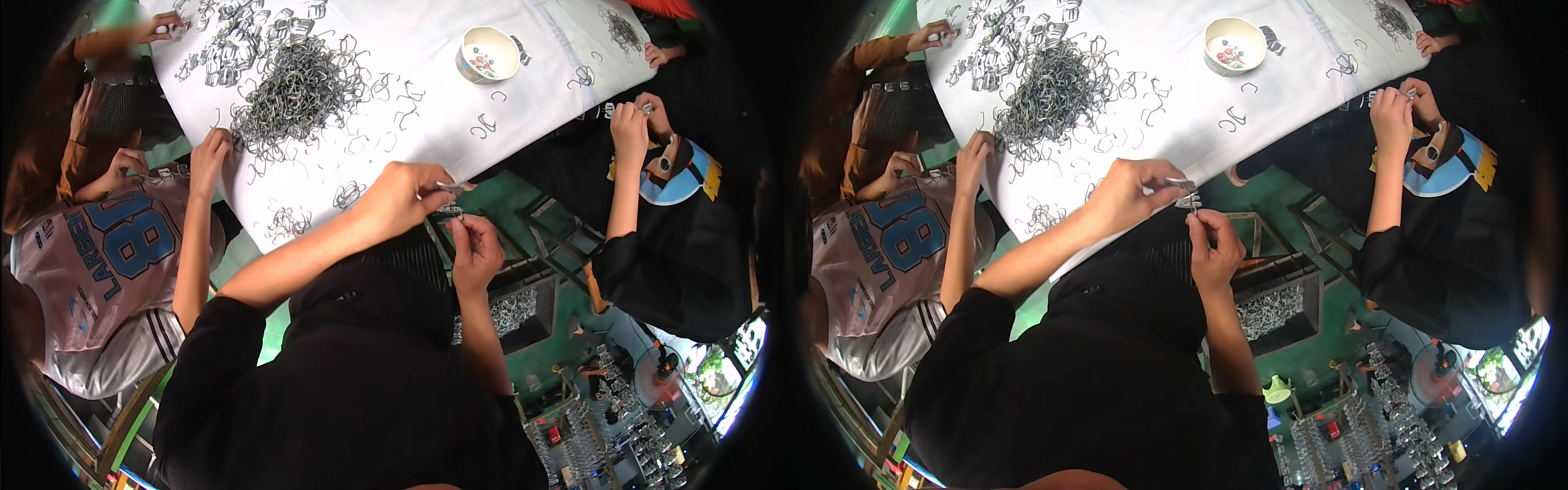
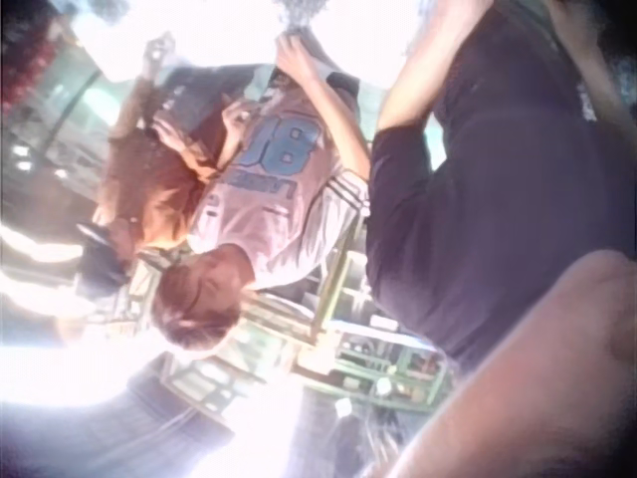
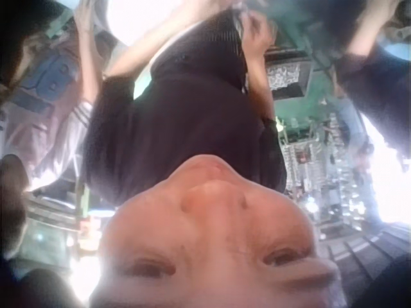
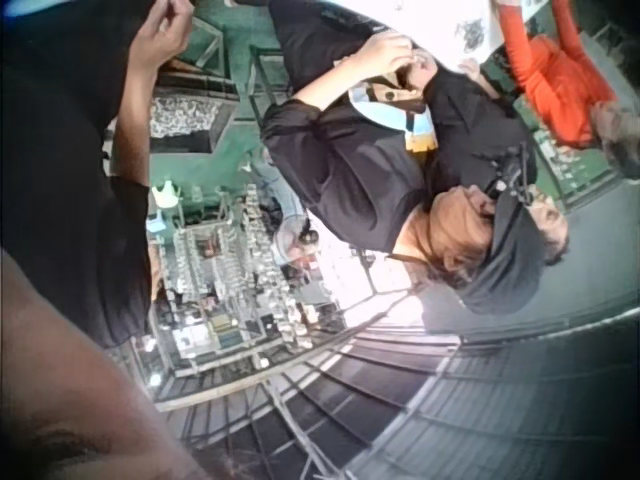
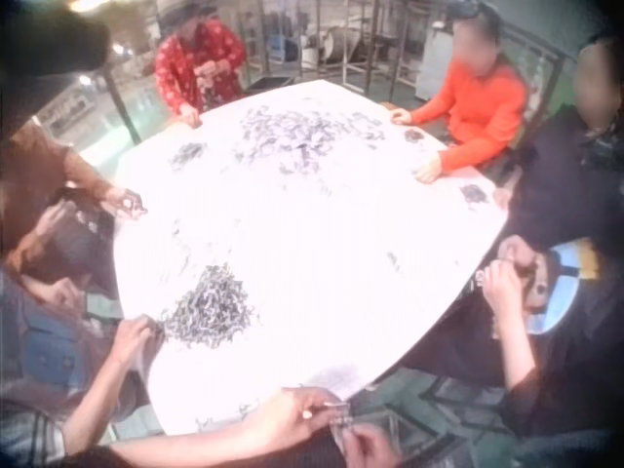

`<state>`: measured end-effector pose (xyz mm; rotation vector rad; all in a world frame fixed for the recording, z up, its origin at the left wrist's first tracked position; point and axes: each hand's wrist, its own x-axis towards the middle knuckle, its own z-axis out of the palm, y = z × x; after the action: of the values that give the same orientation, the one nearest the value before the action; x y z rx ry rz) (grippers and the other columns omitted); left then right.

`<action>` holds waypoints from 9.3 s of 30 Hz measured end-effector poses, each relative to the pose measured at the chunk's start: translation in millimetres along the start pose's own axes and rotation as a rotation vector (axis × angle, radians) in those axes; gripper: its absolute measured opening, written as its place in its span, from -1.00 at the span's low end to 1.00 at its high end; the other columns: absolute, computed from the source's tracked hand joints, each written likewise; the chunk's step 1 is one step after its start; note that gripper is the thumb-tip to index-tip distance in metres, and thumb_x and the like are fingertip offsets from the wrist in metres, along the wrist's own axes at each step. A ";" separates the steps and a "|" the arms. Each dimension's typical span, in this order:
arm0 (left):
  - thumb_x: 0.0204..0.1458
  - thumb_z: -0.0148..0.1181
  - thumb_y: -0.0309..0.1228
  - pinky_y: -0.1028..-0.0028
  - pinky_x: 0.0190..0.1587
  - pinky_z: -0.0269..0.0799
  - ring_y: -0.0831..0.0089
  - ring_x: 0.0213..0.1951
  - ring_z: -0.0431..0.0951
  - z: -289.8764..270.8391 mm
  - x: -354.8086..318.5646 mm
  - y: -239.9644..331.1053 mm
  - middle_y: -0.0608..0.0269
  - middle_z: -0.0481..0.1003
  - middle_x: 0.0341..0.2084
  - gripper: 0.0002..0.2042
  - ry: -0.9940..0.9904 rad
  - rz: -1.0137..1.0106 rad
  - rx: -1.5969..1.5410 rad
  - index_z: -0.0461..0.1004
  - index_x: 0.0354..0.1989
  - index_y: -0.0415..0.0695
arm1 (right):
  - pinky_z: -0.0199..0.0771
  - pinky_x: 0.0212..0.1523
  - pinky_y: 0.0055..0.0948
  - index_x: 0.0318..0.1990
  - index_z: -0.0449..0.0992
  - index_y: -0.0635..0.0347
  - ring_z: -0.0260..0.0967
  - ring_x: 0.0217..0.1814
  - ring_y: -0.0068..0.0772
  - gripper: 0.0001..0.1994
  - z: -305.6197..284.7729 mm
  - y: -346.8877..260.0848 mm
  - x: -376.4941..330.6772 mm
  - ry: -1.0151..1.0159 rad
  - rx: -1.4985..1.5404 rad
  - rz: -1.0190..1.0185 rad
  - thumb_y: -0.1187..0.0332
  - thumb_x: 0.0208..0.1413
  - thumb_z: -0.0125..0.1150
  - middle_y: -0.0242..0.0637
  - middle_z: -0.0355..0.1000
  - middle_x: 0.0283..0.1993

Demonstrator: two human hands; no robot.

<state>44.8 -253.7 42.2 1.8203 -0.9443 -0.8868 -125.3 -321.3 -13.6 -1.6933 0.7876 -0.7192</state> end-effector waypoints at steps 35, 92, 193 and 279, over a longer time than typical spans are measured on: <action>-0.01 0.15 -0.55 0.31 -0.36 0.49 0.18 -0.37 0.53 24.1 -68.8 -10.7 0.18 0.45 -0.33 -0.83 0.154 0.218 0.028 0.52 -0.22 -0.16 | 0.33 -0.44 -0.57 -0.26 0.47 0.27 0.34 -0.42 -0.49 -0.90 10.1 0.0 58.0 -0.239 -0.253 -0.139 0.52 0.05 0.14 -0.28 0.37 -0.39; -0.09 0.19 -0.65 0.48 -0.28 0.45 0.35 -0.34 0.54 60.8 -321.9 87.6 0.13 0.52 -0.37 -0.73 -0.309 0.880 0.052 0.53 -0.15 -0.21 | 0.42 -0.49 -0.67 -0.35 0.49 0.29 0.41 -0.47 -0.67 -0.90 -24.3 -191.3 -339.2 0.740 0.285 -0.090 0.44 0.08 0.21 -0.36 0.48 -0.46; 0.05 0.05 -0.61 0.55 -0.19 0.40 0.52 -0.30 0.50 216.6 -475.6 105.0 0.19 0.52 -0.33 -0.83 0.049 0.547 0.075 0.53 -0.21 -0.26 | 0.45 -0.25 -0.26 -0.26 0.54 0.10 0.49 -0.28 -0.12 -0.84 -228.7 80.2 -627.2 -0.139 -0.389 0.658 0.34 -0.03 0.22 -0.12 0.52 -0.36; -0.02 0.10 0.00 0.14 0.20 0.13 0.20 0.17 0.24 -200.7 335.1 -142.7 0.30 0.31 0.12 -0.55 0.088 0.487 0.846 0.46 0.00 0.06 | 0.41 -0.43 -0.63 -0.27 0.50 0.32 0.42 -0.45 -0.61 -0.91 92.6 41.8 71.1 -0.548 0.225 0.524 0.56 0.04 0.18 -0.32 0.44 -0.37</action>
<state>404.3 -423.8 -79.1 2.1102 -1.7795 -0.0756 -15.9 -333.7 -70.6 -1.3026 0.6801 0.0269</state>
